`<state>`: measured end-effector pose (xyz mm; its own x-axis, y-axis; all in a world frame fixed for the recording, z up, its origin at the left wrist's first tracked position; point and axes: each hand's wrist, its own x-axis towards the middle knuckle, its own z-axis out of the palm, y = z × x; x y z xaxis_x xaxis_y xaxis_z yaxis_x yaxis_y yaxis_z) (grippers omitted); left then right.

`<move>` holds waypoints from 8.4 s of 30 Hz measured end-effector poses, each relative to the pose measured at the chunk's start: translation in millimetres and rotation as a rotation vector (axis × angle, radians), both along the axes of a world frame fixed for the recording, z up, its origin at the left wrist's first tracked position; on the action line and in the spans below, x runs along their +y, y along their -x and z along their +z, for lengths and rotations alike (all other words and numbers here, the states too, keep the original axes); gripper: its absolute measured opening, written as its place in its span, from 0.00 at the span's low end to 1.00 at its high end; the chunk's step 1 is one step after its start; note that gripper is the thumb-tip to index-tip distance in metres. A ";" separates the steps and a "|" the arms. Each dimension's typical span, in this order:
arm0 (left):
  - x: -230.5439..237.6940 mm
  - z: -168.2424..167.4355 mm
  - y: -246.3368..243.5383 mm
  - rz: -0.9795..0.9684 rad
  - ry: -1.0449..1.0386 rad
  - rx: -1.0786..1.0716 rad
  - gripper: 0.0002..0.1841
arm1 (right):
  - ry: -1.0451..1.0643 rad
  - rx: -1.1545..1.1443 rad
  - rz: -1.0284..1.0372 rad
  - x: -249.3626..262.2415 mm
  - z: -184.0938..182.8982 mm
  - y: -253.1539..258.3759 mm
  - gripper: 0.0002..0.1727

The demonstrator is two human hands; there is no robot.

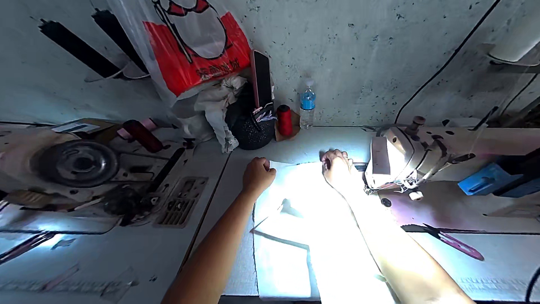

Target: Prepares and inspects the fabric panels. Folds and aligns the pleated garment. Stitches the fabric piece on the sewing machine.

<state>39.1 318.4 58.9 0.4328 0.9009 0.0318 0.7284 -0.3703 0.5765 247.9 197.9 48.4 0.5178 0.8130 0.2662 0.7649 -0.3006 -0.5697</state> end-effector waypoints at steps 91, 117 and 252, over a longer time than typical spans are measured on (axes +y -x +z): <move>21.0 -23.5 0.9 -0.101 -0.121 -0.063 0.22 | 0.018 -0.014 -0.095 -7.1 -2.6 -10.6 0.27; -307.8 -23.1 95.9 -0.613 -0.130 -0.149 0.09 | -0.472 0.302 0.073 -376.3 -61.8 44.1 0.10; -406.1 -83.6 20.5 -0.527 -0.694 -0.352 0.06 | -0.291 0.998 0.209 -386.0 -89.5 94.5 0.10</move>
<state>18.6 -87.7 -24.7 0.6427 0.3220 0.6952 0.1943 -0.9462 0.2586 153.4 -188.1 -41.1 0.4662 0.8847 -0.0036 -0.0686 0.0321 -0.9971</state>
